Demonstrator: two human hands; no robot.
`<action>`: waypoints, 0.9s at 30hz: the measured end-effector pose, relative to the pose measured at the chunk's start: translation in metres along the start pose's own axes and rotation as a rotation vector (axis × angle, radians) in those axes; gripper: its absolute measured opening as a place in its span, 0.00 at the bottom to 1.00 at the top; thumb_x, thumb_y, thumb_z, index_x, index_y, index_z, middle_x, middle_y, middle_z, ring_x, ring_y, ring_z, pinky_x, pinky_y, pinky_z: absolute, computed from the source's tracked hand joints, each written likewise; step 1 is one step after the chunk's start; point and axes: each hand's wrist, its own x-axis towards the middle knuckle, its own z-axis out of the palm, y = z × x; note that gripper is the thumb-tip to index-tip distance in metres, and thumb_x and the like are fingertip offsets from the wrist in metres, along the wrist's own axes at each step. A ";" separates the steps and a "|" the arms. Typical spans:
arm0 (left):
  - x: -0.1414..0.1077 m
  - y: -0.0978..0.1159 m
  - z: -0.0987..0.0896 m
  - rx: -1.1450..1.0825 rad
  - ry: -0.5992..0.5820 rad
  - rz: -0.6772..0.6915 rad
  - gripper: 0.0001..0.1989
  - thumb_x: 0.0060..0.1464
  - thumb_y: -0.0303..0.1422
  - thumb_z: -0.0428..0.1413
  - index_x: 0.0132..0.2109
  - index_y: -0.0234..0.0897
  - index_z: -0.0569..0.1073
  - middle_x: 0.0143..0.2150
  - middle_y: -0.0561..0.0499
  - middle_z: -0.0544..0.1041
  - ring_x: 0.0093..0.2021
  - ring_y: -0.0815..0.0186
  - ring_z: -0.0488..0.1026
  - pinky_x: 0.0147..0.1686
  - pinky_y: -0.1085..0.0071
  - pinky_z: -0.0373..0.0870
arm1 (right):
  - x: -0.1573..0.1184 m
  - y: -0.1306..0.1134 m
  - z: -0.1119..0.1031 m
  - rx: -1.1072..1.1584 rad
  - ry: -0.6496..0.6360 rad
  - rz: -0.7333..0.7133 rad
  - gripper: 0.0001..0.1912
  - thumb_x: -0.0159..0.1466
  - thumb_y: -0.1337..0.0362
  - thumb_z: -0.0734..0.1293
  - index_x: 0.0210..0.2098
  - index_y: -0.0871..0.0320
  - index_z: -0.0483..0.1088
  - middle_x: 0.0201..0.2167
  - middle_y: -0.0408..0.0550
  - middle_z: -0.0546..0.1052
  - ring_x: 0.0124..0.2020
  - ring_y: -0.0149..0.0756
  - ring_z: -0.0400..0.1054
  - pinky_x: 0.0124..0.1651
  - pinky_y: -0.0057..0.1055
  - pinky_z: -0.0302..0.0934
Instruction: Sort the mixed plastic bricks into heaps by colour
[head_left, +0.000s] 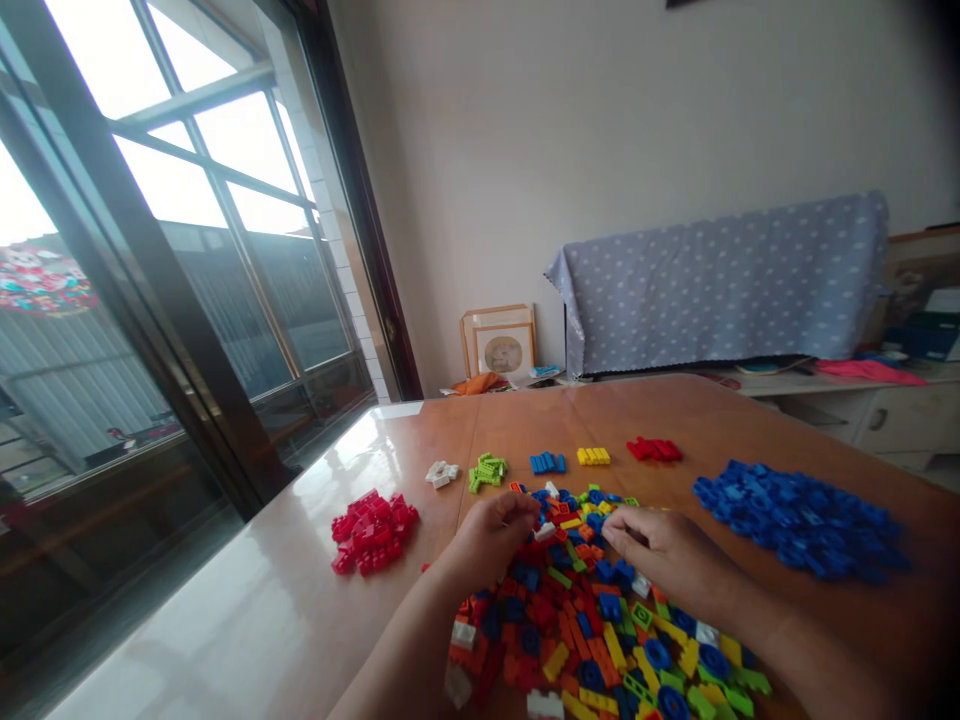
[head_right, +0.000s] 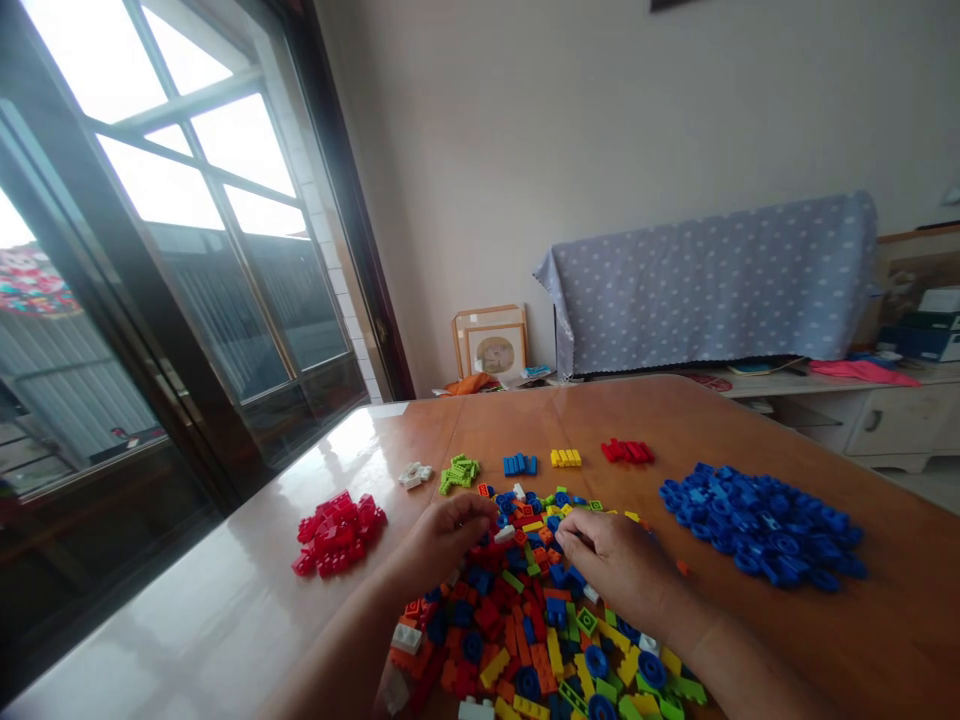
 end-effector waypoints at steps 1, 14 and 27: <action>0.000 0.001 -0.002 -0.039 0.011 -0.002 0.16 0.61 0.41 0.53 0.49 0.36 0.77 0.40 0.50 0.79 0.36 0.67 0.71 0.37 0.72 0.68 | 0.000 -0.001 -0.001 0.002 -0.005 0.000 0.15 0.69 0.55 0.59 0.29 0.54 0.69 0.26 0.41 0.74 0.30 0.35 0.69 0.34 0.28 0.56; -0.002 0.005 0.002 0.551 0.149 0.198 0.12 0.62 0.40 0.53 0.45 0.44 0.80 0.52 0.47 0.78 0.57 0.55 0.68 0.59 0.59 0.64 | -0.002 -0.014 -0.011 0.067 -0.010 0.024 0.16 0.68 0.54 0.59 0.28 0.54 0.68 0.26 0.42 0.76 0.30 0.36 0.70 0.35 0.29 0.58; 0.002 0.002 0.015 0.673 0.119 0.204 0.10 0.55 0.29 0.56 0.41 0.44 0.81 0.53 0.49 0.78 0.60 0.54 0.66 0.62 0.56 0.61 | -0.001 -0.003 -0.010 0.056 0.052 -0.004 0.15 0.69 0.56 0.59 0.29 0.54 0.70 0.27 0.42 0.77 0.31 0.36 0.71 0.35 0.27 0.56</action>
